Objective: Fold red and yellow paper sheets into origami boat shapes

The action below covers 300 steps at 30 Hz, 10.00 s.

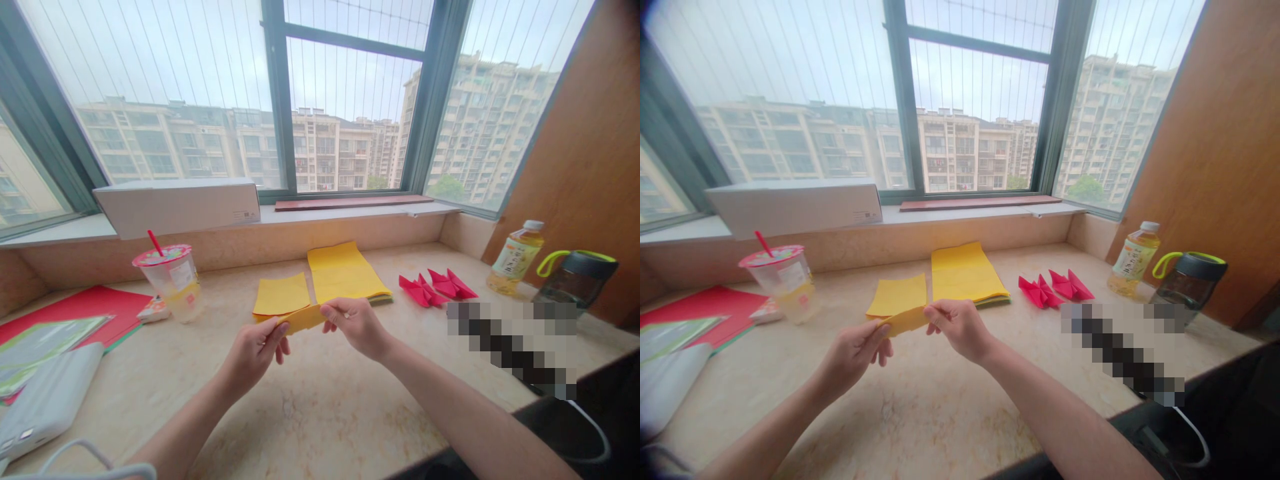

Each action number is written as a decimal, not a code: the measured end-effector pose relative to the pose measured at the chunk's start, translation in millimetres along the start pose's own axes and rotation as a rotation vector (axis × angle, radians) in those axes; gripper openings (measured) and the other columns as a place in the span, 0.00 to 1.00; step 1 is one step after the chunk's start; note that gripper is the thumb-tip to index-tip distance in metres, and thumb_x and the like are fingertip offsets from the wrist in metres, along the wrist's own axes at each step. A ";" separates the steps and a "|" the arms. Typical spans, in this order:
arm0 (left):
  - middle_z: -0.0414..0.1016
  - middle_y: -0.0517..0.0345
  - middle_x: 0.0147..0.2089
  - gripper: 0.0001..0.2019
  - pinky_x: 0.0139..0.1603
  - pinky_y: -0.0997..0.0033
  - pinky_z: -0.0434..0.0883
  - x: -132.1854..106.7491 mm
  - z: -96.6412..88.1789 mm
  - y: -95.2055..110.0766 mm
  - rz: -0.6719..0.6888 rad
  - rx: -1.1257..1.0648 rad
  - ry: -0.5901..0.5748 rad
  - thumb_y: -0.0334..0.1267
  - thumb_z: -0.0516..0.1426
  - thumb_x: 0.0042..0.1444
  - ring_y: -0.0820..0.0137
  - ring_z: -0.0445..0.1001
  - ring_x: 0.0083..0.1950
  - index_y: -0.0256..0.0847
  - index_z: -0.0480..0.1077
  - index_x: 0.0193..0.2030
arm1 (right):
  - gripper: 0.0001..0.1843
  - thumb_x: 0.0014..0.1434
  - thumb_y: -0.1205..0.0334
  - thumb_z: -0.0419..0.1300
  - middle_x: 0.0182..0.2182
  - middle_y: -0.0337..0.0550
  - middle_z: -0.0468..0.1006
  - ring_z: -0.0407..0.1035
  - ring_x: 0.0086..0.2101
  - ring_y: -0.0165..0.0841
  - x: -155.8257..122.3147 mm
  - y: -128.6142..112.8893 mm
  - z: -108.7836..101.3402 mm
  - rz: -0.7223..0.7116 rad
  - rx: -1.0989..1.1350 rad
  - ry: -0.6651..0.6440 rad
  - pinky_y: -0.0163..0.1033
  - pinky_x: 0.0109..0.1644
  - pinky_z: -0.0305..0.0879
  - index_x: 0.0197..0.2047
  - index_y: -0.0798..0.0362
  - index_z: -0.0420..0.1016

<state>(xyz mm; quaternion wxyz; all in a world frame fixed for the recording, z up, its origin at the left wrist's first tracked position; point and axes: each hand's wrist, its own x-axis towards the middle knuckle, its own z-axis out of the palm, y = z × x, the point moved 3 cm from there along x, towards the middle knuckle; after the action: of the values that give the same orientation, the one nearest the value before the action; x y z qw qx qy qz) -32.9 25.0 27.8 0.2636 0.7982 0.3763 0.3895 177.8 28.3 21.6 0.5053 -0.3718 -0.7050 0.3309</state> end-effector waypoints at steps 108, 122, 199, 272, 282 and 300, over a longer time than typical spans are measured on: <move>0.77 0.53 0.49 0.07 0.55 0.53 0.68 -6.4 14.9 2.0 0.275 0.569 -0.027 0.34 0.57 0.63 0.60 0.72 0.52 0.41 0.76 0.35 | 0.05 0.64 0.63 0.61 0.41 0.43 0.80 0.70 0.43 0.37 -10.6 1.7 16.4 -0.382 -0.578 -0.175 0.46 0.50 0.63 0.38 0.48 0.79; 0.75 0.53 0.52 0.02 0.56 0.54 0.68 -8.5 14.5 4.1 0.291 0.586 0.002 0.32 0.59 0.60 0.60 0.72 0.54 0.42 0.73 0.36 | 0.04 0.61 0.66 0.63 0.37 0.42 0.80 0.70 0.40 0.37 -11.8 2.8 17.2 -0.373 -0.595 -0.148 0.45 0.47 0.62 0.36 0.50 0.80; 0.76 0.54 0.48 0.07 0.56 0.55 0.67 -7.4 12.2 4.6 0.342 0.645 0.053 0.36 0.58 0.62 0.61 0.70 0.53 0.42 0.76 0.34 | 0.08 0.65 0.64 0.59 0.37 0.40 0.80 0.68 0.40 0.35 -13.8 0.6 21.2 -0.406 -0.678 -0.175 0.43 0.47 0.59 0.37 0.47 0.81; 0.78 0.55 0.43 0.05 0.50 0.59 0.68 -9.9 19.0 13.4 0.400 0.498 0.055 0.34 0.57 0.61 0.64 0.73 0.46 0.42 0.74 0.36 | 0.10 0.66 0.68 0.56 0.37 0.41 0.81 0.68 0.39 0.36 -15.9 -3.0 23.2 -0.389 -0.584 -0.173 0.44 0.47 0.59 0.36 0.51 0.78; 0.78 0.55 0.43 0.04 0.50 0.58 0.68 -6.8 11.4 8.0 0.338 0.538 0.054 0.37 0.59 0.61 0.63 0.73 0.47 0.42 0.75 0.39 | 0.07 0.66 0.63 0.59 0.36 0.40 0.81 0.68 0.39 0.35 -13.6 -3.3 19.2 -0.401 -0.604 -0.152 0.43 0.48 0.59 0.37 0.50 0.78; 0.78 0.56 0.46 0.08 0.55 0.58 0.66 -2.7 12.2 11.4 0.508 0.656 -0.007 0.31 0.55 0.63 0.64 0.72 0.50 0.43 0.74 0.35 | 0.07 0.66 0.62 0.58 0.38 0.39 0.81 0.68 0.42 0.33 -9.3 -8.2 23.1 -0.443 -0.736 -0.223 0.42 0.50 0.58 0.37 0.49 0.76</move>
<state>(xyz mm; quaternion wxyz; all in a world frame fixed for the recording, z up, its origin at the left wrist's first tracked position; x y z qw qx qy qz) -19.5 14.6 28.0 -0.1077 0.9087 0.2707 0.2989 156.1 14.1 17.9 0.3188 -0.3289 -0.8887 -0.0206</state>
